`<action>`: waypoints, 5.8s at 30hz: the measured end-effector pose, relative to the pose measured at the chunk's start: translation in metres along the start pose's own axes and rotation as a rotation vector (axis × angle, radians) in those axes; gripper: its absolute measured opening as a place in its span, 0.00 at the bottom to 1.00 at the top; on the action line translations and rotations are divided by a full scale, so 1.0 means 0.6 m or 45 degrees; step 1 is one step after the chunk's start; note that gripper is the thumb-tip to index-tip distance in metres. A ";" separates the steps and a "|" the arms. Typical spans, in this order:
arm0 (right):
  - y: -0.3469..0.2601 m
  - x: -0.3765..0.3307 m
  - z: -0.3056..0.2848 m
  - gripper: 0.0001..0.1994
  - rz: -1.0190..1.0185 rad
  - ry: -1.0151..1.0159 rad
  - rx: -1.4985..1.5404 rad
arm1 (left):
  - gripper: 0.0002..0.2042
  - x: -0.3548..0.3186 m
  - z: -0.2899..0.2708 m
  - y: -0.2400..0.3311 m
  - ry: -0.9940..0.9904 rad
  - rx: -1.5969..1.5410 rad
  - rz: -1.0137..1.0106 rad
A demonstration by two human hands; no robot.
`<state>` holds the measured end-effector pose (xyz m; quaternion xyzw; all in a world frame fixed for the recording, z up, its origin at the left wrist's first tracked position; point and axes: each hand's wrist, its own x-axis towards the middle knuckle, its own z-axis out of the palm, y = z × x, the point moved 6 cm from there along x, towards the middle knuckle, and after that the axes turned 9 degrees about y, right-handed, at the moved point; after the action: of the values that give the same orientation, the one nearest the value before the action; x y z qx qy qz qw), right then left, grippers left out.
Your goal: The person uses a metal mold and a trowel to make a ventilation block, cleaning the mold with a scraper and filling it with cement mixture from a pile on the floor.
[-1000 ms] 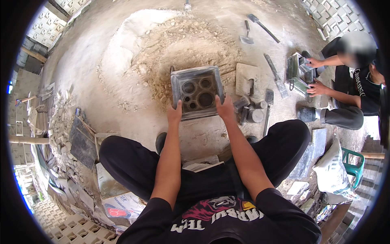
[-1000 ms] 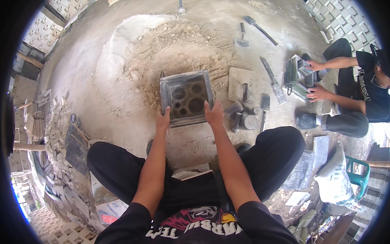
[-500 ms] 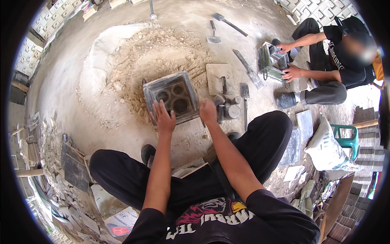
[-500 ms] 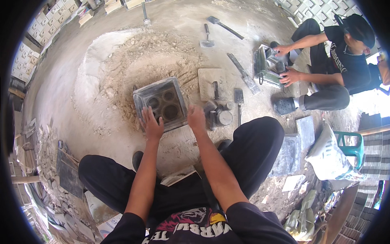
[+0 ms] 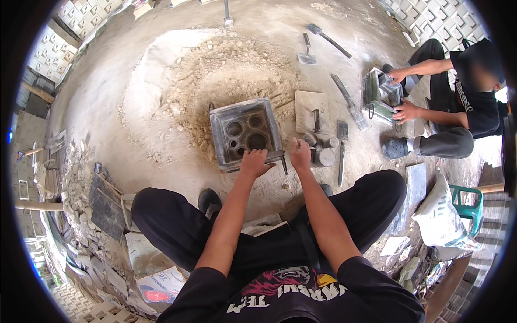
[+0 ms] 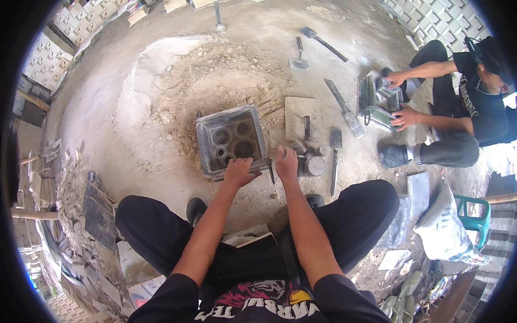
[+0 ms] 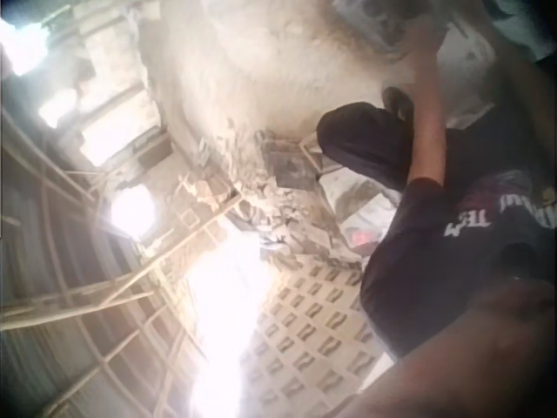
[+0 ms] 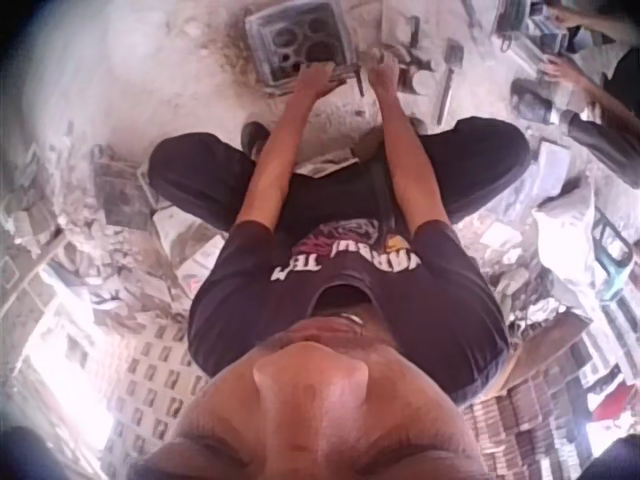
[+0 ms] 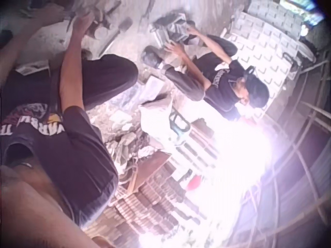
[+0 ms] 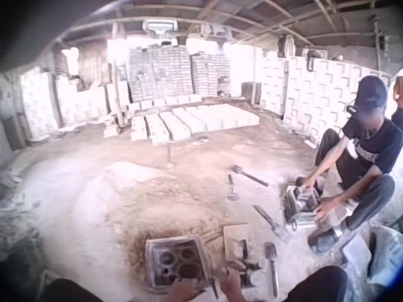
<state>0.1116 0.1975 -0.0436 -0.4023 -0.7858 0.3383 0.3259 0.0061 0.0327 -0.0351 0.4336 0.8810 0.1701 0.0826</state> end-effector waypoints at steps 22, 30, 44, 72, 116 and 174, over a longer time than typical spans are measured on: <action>0.040 -0.132 0.048 0.17 0.220 -0.195 -0.084 | 0.16 0.013 0.009 -0.043 -0.207 0.100 -0.068; 0.061 -0.107 0.108 0.18 0.408 -0.338 -0.357 | 0.17 0.009 -0.004 -0.030 -0.117 0.100 -0.068; 0.072 -0.103 0.107 0.13 0.842 -0.987 0.048 | 0.18 0.009 0.002 -0.038 -0.152 0.085 -0.039; 0.026 -0.078 0.060 0.33 1.070 -0.336 0.505 | 0.18 -0.066 -0.034 -0.256 0.762 -0.778 -1.011; -0.377 -0.164 0.090 0.33 0.063 -1.248 0.178 | 0.24 -0.052 -0.260 -0.283 0.548 -0.976 -0.998; 0.075 0.053 -0.035 0.14 0.100 -0.451 -1.208 | 0.11 0.096 -0.312 -0.001 0.919 -0.286 -0.066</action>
<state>0.1322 0.2504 -0.0600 -0.4719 -0.8803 0.0191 -0.0439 -0.0843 0.0355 0.1387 0.3115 0.8400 0.4054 -0.1816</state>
